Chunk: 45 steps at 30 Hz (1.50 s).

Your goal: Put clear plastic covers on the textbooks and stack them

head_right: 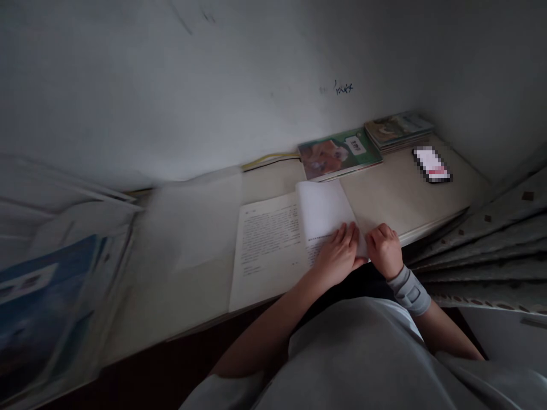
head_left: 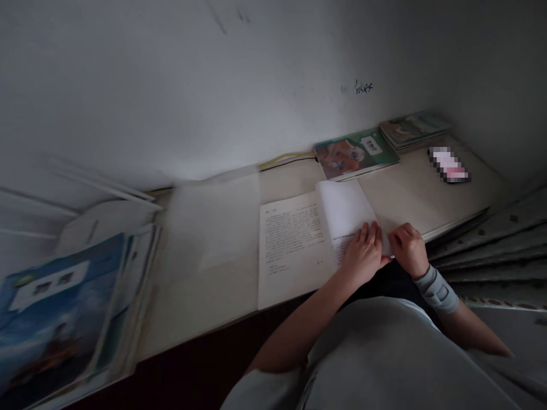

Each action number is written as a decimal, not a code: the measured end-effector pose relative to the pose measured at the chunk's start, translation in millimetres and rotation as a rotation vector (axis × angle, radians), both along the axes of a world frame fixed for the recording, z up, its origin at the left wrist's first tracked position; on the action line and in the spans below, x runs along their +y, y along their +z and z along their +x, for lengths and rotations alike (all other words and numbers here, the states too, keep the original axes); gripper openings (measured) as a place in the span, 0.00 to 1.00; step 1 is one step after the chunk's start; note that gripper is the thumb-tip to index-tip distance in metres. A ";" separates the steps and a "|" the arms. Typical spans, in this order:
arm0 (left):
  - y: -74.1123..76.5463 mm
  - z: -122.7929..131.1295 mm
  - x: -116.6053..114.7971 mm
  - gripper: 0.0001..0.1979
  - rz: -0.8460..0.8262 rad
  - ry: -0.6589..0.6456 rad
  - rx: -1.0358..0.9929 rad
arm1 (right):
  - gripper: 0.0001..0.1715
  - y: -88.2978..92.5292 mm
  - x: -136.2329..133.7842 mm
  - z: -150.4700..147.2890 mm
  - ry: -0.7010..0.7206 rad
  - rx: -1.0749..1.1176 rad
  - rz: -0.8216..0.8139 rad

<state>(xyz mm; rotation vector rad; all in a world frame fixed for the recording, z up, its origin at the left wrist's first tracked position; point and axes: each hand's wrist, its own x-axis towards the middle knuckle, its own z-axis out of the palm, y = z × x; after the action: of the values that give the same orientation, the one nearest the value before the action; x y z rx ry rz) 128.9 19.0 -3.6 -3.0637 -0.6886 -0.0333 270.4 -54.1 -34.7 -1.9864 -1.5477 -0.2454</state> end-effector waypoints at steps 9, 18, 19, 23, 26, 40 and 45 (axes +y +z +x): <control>-1.3 6.2 -2.2 0.39 -0.006 -0.017 0.016 | 0.15 2.5 0.9 -0.8 0.005 0.044 0.013; -11.3 22.2 -22.2 0.25 0.065 0.024 -0.023 | 0.15 5.9 -3.3 4.6 0.099 0.109 -0.022; -13.5 22.8 -25.2 0.24 0.082 0.019 -0.036 | 0.15 6.6 -4.1 7.0 0.123 0.119 -0.038; -19.5 22.5 -32.1 0.21 0.172 -0.025 -0.092 | 0.15 8.5 -4.8 17.4 0.192 0.138 -0.065; -18.5 20.7 -29.4 0.20 0.148 -0.060 -0.144 | 0.15 9.1 -2.4 30.6 0.272 0.238 -0.053; -26.0 36.9 -37.1 0.28 -0.199 0.060 -0.489 | 0.31 7.7 -40.8 -8.5 0.114 1.228 0.078; -4.2 25.0 -32.0 0.40 -0.647 0.036 -0.598 | 0.28 2.2 -25.6 -10.6 -0.020 1.123 0.117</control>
<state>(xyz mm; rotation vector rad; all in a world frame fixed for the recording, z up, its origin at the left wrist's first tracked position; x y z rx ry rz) 153.9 -13.0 -7.7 -3.6686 -0.9162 -0.9349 259.8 -79.6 -32.5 -1.5511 -0.7413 0.6594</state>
